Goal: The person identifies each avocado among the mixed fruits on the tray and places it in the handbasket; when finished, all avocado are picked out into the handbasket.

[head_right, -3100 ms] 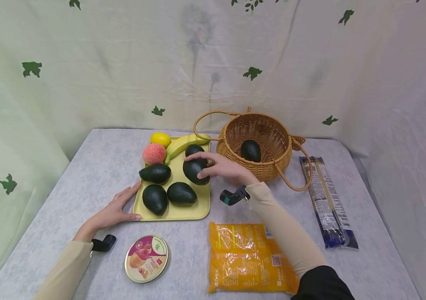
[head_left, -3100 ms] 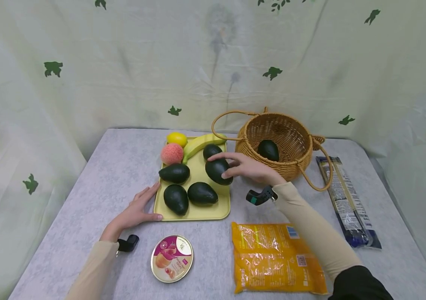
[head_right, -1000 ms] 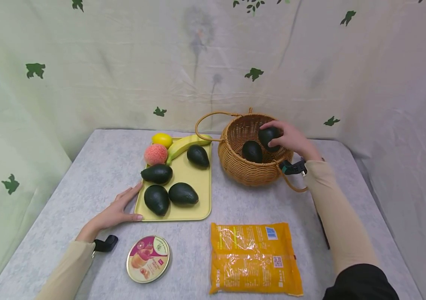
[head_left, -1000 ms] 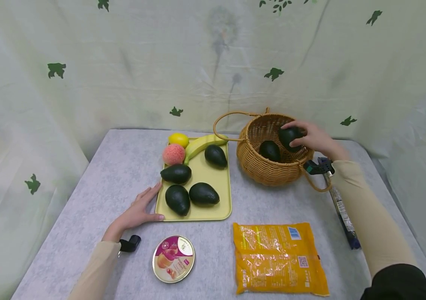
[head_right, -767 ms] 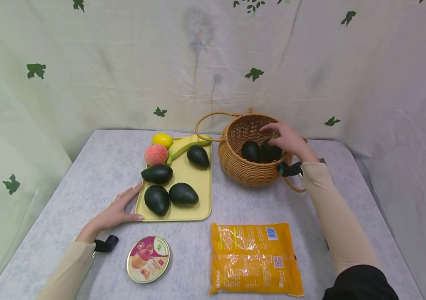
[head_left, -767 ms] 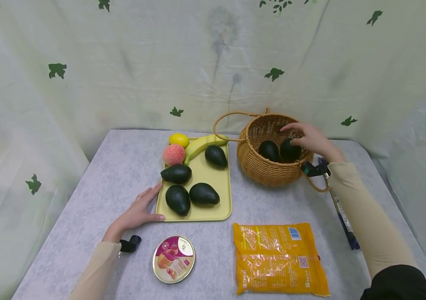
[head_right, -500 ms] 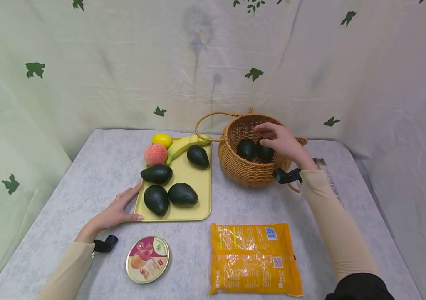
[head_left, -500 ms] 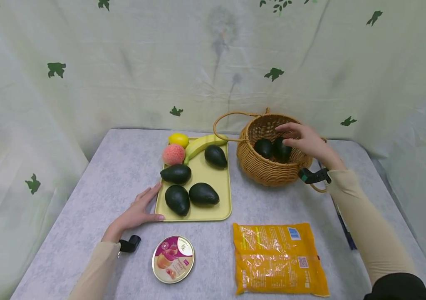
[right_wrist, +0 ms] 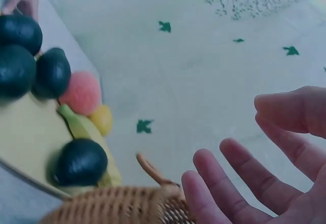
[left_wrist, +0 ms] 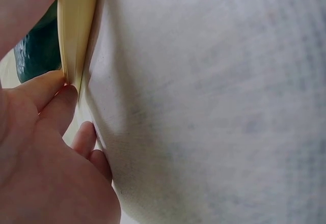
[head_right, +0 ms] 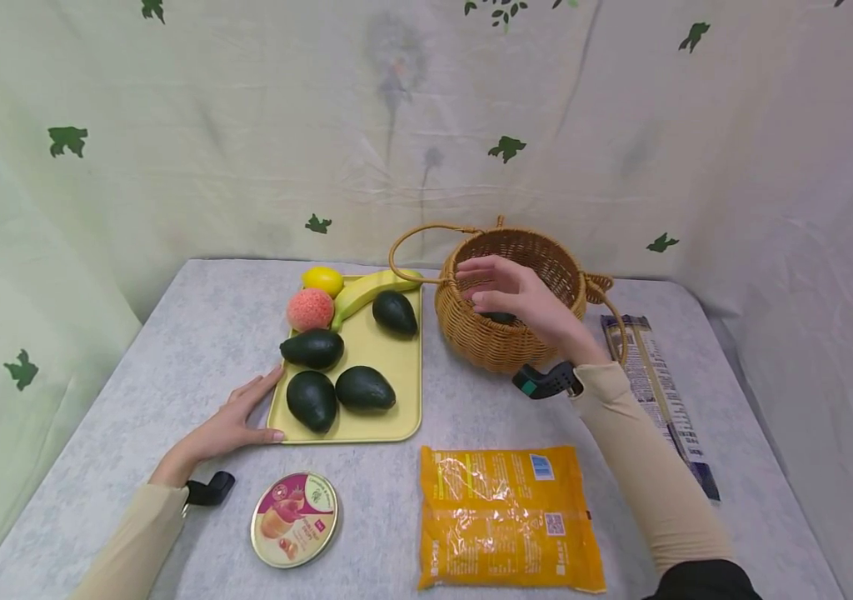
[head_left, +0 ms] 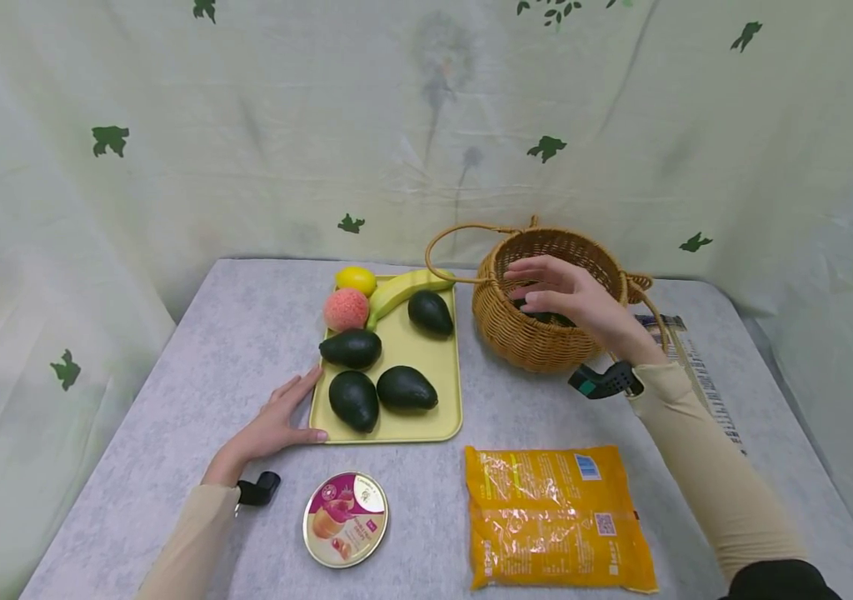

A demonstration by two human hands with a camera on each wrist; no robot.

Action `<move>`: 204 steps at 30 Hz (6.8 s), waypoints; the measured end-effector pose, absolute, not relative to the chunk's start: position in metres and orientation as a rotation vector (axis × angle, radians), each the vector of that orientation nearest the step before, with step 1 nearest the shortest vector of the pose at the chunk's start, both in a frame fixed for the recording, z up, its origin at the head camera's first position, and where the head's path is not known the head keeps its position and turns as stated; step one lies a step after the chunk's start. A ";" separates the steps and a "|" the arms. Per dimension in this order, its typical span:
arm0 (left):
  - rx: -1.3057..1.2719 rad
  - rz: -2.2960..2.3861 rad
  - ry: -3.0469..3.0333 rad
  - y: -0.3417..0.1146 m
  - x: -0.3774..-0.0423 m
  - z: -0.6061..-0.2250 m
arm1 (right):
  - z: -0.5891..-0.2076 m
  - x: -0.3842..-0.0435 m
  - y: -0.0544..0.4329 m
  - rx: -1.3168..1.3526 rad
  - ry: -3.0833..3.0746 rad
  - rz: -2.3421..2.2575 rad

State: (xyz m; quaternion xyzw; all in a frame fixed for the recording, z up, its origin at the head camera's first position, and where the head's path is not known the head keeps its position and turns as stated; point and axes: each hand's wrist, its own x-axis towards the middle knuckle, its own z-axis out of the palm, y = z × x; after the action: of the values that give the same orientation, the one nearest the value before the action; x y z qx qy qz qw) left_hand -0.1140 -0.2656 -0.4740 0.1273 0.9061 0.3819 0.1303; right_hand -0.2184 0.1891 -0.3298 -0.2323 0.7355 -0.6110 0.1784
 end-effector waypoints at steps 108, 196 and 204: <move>0.357 1.129 2.632 -0.265 -0.112 -0.476 | -0.333 -0.231 0.208 -0.434 2.189 -1.865; 0.357 1.137 2.623 -0.263 -0.113 -0.476 | -0.387 -0.185 0.070 -0.977 1.870 -1.455; 0.340 1.119 2.617 -0.264 -0.113 -0.476 | -0.404 -0.189 0.046 -1.047 1.847 -1.329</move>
State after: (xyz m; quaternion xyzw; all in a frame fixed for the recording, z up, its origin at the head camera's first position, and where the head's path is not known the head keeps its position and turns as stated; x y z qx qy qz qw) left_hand -0.1134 -0.2636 -0.4763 0.1173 0.9044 0.3867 0.1370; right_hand -0.1888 0.0461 -0.4040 -0.3969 0.7003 -0.5041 0.3129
